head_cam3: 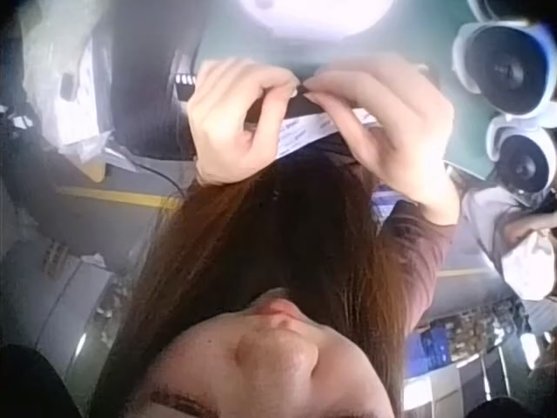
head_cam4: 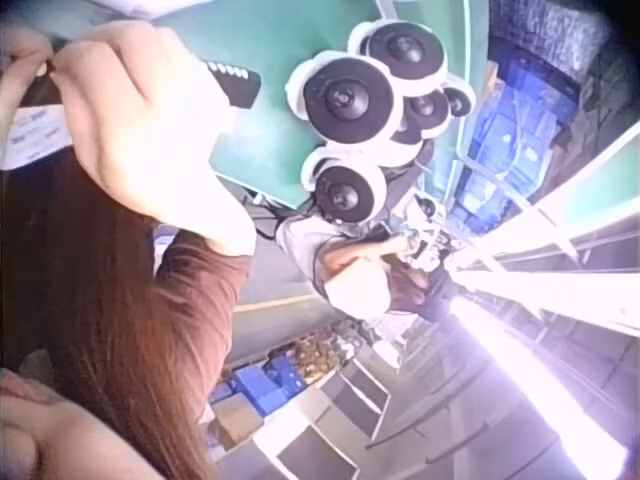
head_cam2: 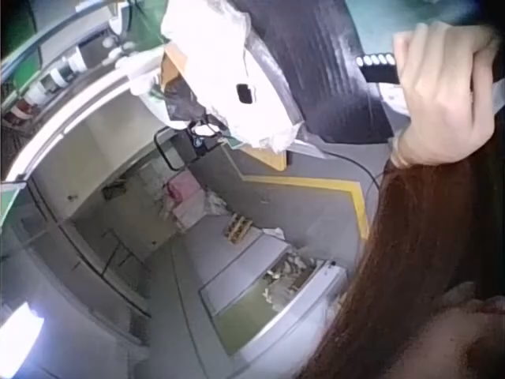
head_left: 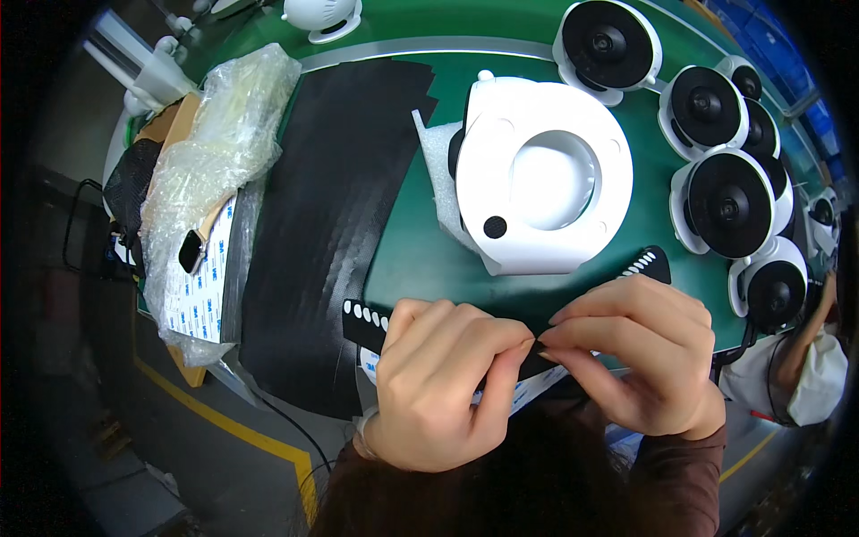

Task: Apply adhesive rubber pads to the circular base of security camera housings on an assembly line.

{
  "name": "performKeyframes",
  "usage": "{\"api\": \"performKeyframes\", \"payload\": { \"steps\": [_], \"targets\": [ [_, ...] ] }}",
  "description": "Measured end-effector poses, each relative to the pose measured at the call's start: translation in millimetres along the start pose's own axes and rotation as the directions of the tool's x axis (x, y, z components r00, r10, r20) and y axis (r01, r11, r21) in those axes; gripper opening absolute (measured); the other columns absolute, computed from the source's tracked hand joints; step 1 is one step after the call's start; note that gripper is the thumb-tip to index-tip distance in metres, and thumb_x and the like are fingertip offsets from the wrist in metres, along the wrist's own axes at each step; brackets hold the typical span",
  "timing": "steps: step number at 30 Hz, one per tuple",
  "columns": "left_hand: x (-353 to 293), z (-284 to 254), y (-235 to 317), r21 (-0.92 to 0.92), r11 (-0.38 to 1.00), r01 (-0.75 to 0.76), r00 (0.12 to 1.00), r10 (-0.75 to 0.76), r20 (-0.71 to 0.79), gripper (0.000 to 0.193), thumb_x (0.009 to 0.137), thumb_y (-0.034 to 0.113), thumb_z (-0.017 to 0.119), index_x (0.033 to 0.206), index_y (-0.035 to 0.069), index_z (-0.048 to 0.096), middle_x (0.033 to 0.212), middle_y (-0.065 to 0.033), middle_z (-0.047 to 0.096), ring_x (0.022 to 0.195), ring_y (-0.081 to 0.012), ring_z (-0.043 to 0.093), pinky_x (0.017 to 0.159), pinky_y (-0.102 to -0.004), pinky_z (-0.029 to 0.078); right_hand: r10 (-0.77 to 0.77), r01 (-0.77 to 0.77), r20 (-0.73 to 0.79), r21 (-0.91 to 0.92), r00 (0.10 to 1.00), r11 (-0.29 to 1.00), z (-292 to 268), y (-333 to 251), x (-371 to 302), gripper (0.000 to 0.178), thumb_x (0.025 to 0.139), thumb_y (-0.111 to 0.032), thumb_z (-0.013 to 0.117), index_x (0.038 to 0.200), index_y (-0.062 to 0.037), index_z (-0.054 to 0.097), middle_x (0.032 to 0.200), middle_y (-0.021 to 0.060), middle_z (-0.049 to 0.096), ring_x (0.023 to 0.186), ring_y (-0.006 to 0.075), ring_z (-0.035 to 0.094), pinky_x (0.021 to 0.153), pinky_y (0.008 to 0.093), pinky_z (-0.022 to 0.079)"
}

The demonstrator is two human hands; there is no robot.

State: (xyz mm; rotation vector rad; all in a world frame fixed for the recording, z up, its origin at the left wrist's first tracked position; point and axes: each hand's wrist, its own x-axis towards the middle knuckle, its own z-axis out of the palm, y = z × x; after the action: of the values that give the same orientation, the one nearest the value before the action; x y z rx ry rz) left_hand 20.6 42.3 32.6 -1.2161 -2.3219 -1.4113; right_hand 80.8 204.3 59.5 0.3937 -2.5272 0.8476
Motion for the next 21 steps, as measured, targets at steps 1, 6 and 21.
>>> {"api": "performKeyframes", "payload": {
  "steps": [1, 6, 21],
  "targets": [
    [-0.3, 0.5, 0.4, -0.001, 1.000, -0.002, 1.000, 0.002, -0.003, 0.010, 0.066, -0.003, 0.062, 0.072, 0.003, 0.057, 0.066, -0.0044, 0.056, 0.056, -0.0200, 0.052, 0.058, -0.0281, 0.034, 0.002, -0.002, 0.000, 0.000, 1.000, 1.000, -0.5, -1.5, 0.9, 0.020, 0.057, -0.003, 0.069, 0.076, -0.0041, 0.063, 0.075, 0.0049, 0.059, 0.059, 0.0183, 0.057, 0.049, 0.0264, 0.044],
    [-1.4, 6.0, -2.0, -0.018, 1.000, -0.005, 1.000, 0.005, -0.017, 0.010, 0.066, -0.003, 0.062, 0.072, 0.003, 0.057, 0.066, -0.0044, 0.056, 0.056, -0.0202, 0.051, 0.058, -0.0284, 0.034, 0.069, -0.068, 0.057, -0.023, 0.996, 0.997, -1.8, -2.9, 3.0, 0.016, 0.059, -0.003, 0.071, 0.071, -0.0047, 0.062, 0.074, 0.0063, 0.060, 0.065, 0.0193, 0.059, 0.057, 0.0265, 0.047],
    [-1.2, 12.0, -8.9, -0.073, 0.997, 0.038, 0.999, -0.037, 0.018, 0.010, 0.068, -0.004, 0.060, 0.074, 0.003, 0.057, 0.069, -0.0052, 0.056, 0.059, -0.0205, 0.052, 0.058, -0.0288, 0.033, -0.036, 0.038, 0.034, -0.062, 0.999, 0.997, 1.3, 3.4, -1.1, 0.018, 0.059, -0.003, 0.068, 0.074, -0.0013, 0.059, 0.078, 0.0103, 0.059, 0.065, 0.0230, 0.059, 0.055, 0.0302, 0.048]
  ]
}}
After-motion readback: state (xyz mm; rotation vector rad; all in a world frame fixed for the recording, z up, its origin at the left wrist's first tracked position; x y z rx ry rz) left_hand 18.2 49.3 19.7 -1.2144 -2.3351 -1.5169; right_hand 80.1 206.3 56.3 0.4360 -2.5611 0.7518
